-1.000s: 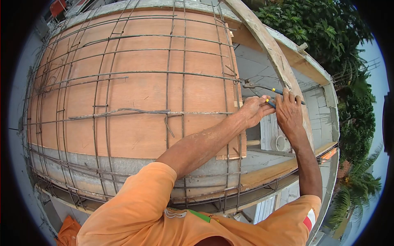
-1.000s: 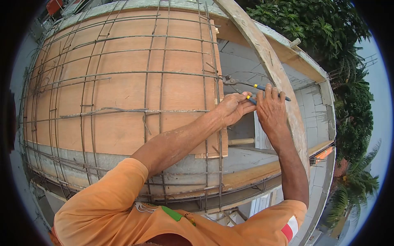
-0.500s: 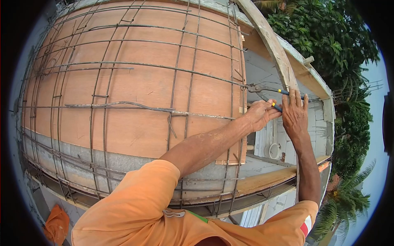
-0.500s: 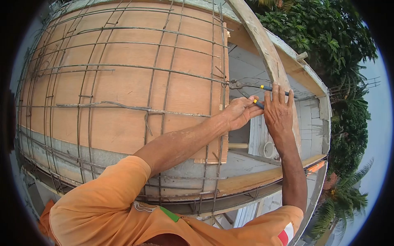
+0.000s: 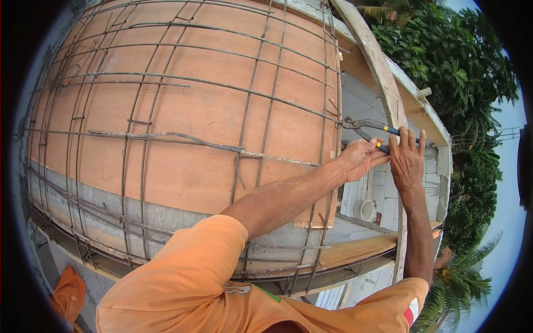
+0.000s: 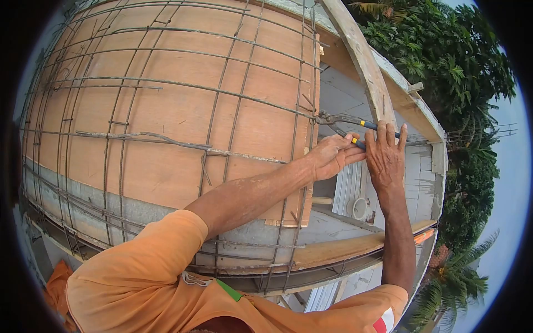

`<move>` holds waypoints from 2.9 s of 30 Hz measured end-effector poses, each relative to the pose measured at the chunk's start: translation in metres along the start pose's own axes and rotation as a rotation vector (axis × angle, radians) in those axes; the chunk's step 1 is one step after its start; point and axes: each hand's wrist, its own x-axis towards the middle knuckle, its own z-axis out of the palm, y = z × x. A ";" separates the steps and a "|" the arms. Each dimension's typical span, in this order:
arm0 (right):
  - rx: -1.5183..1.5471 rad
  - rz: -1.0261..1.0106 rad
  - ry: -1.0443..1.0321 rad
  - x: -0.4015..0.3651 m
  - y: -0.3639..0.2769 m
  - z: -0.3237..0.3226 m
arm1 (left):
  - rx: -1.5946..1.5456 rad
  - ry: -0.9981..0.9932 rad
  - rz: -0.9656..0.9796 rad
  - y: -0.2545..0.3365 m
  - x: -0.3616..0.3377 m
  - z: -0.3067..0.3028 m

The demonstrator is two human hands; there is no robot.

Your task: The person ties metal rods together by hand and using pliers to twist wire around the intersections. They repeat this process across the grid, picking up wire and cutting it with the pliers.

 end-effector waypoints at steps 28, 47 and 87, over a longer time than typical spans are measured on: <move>0.126 -0.010 -0.080 -0.035 -0.037 -0.073 | -0.257 0.402 0.205 0.007 0.031 0.003; 1.310 0.525 -1.070 -0.013 0.024 -0.033 | -0.306 0.245 0.126 0.015 0.013 0.005; 1.115 0.475 -0.941 0.011 0.018 -0.065 | -0.334 0.227 0.159 -0.006 0.008 -0.002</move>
